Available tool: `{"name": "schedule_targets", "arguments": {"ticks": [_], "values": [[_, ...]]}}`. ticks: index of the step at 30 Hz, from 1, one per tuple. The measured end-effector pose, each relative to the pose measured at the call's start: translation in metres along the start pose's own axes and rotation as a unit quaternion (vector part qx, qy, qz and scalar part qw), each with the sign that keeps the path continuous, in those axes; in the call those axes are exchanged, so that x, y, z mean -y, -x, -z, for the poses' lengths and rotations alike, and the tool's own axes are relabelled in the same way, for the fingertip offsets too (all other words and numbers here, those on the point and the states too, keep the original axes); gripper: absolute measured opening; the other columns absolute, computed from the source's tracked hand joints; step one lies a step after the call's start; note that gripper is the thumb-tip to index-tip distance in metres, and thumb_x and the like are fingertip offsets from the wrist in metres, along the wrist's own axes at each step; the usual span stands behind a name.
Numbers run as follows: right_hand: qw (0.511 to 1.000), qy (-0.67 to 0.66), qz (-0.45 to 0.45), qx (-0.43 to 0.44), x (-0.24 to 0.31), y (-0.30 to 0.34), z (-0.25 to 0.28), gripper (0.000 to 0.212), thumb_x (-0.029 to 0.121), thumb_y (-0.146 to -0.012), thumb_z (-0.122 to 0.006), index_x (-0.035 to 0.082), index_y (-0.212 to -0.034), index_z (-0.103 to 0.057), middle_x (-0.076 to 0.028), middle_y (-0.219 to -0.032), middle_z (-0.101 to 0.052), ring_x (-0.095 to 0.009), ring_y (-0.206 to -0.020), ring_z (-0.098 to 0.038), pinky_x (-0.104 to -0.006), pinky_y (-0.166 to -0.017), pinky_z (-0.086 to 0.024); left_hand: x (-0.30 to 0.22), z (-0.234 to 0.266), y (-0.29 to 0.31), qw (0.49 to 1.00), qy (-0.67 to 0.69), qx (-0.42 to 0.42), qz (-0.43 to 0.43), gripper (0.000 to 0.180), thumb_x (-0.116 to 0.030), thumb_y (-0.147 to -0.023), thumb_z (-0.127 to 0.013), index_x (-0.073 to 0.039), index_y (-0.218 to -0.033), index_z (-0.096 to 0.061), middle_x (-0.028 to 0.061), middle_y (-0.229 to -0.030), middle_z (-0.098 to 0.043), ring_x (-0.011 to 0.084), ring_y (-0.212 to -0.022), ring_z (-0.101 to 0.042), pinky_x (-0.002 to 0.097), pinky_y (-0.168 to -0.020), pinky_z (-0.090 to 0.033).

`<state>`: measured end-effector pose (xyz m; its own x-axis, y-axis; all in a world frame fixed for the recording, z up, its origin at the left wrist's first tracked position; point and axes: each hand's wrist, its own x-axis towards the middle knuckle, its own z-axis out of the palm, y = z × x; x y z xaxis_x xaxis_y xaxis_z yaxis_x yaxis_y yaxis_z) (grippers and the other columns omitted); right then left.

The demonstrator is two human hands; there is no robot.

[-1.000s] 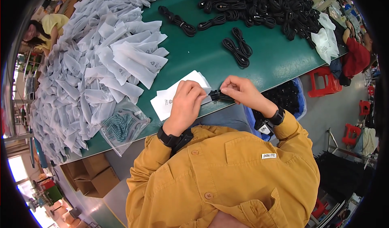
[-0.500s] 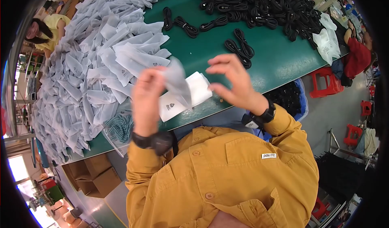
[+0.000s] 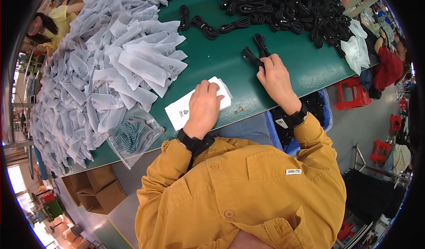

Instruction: The person gathers a pile of plastic bags, picks up a black cable, and slides it into one of the bags. This process is repeated with additional cables and plastic bags, one at a time.

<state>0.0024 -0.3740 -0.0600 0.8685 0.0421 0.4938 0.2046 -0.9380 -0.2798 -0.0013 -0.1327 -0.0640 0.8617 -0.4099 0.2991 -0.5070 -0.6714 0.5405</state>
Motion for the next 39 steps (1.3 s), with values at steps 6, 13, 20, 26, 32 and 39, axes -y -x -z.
{"name": "schedule_targets", "arguments": {"ticks": [6,13,20,26,32,39], "values": [[0.966,-0.243,-0.041,0.082,0.015,0.013,0.013,0.019,0.002,-0.086,-0.059,-0.002,-0.105,-0.06,-0.015,-0.093,-0.055,-0.033,-0.082,-0.057,-0.0361,-0.072,-0.048,0.005,0.001,0.002,1.0,0.016,0.006,0.003,0.009,-0.005,-0.083,-0.064,0.0,-0.088,-0.058,0.0157,-0.089,-0.06,0.0357,-0.082,-0.06,0.0438,-0.067,-0.049],[0.947,-0.297,0.036,0.112,0.036,0.026,0.031,0.019,0.001,-0.087,-0.057,-0.001,-0.106,-0.06,-0.014,-0.093,-0.055,-0.032,-0.079,-0.057,-0.0354,-0.07,-0.047,0.006,0.001,0.006,0.984,0.146,-0.027,0.094,0.004,-0.001,-0.086,-0.06,0.001,-0.087,-0.057,0.0169,-0.085,-0.058,0.0365,-0.075,-0.059,0.0423,-0.066,-0.047],[0.943,-0.258,0.158,0.137,0.031,0.028,0.029,0.016,0.005,-0.091,-0.056,-0.001,-0.105,-0.061,-0.011,-0.091,-0.057,-0.025,-0.07,-0.057,-0.0299,-0.059,-0.046,0.001,0.008,0.008,0.986,0.152,-0.029,0.06,0.006,0.001,-0.086,-0.061,0.002,-0.088,-0.056,0.0155,-0.087,-0.057,0.0312,-0.073,-0.057,0.0383,-0.065,-0.046],[0.727,-0.516,-0.266,0.368,0.028,0.021,0.018,0.021,0.016,-0.099,-0.05,-0.002,-0.104,-0.06,-0.005,-0.087,-0.06,-0.013,-0.061,-0.054,-0.0254,-0.051,-0.043,-0.013,0.018,0.006,0.991,0.089,-0.043,-0.086,0.011,0.004,-0.082,-0.062,0.001,-0.088,-0.054,0.0152,-0.091,-0.055,0.0334,-0.084,-0.053,0.0403,-0.072,-0.045],[0.439,-0.731,-0.406,0.329,0.03,0.026,0.011,0.024,0.019,-0.101,-0.048,0.0,-0.108,-0.062,-0.004,-0.086,-0.062,-0.008,-0.062,-0.052,-0.0207,-0.053,-0.043,-0.014,0.029,0.003,0.987,0.084,-0.08,-0.113,0.014,0.006,-0.078,-0.064,-0.001,-0.086,-0.055,0.0132,-0.093,-0.056,0.0326,-0.087,-0.052,0.0398,-0.075,-0.044],[0.901,-0.402,0.092,0.135,0.056,0.011,0.024,0.026,0.015,-0.09,-0.068,-0.001,-0.11,-0.061,-0.01,-0.1,-0.06,-0.019,-0.082,-0.056,-0.029,-0.069,-0.049,-0.007,0.035,0.001,0.987,0.124,-0.083,-0.061,0.014,0.004,-0.078,-0.064,-0.001,-0.088,-0.055,0.0141,-0.095,-0.056,0.0324,-0.089,-0.051,0.0391,-0.078,-0.043]]}}
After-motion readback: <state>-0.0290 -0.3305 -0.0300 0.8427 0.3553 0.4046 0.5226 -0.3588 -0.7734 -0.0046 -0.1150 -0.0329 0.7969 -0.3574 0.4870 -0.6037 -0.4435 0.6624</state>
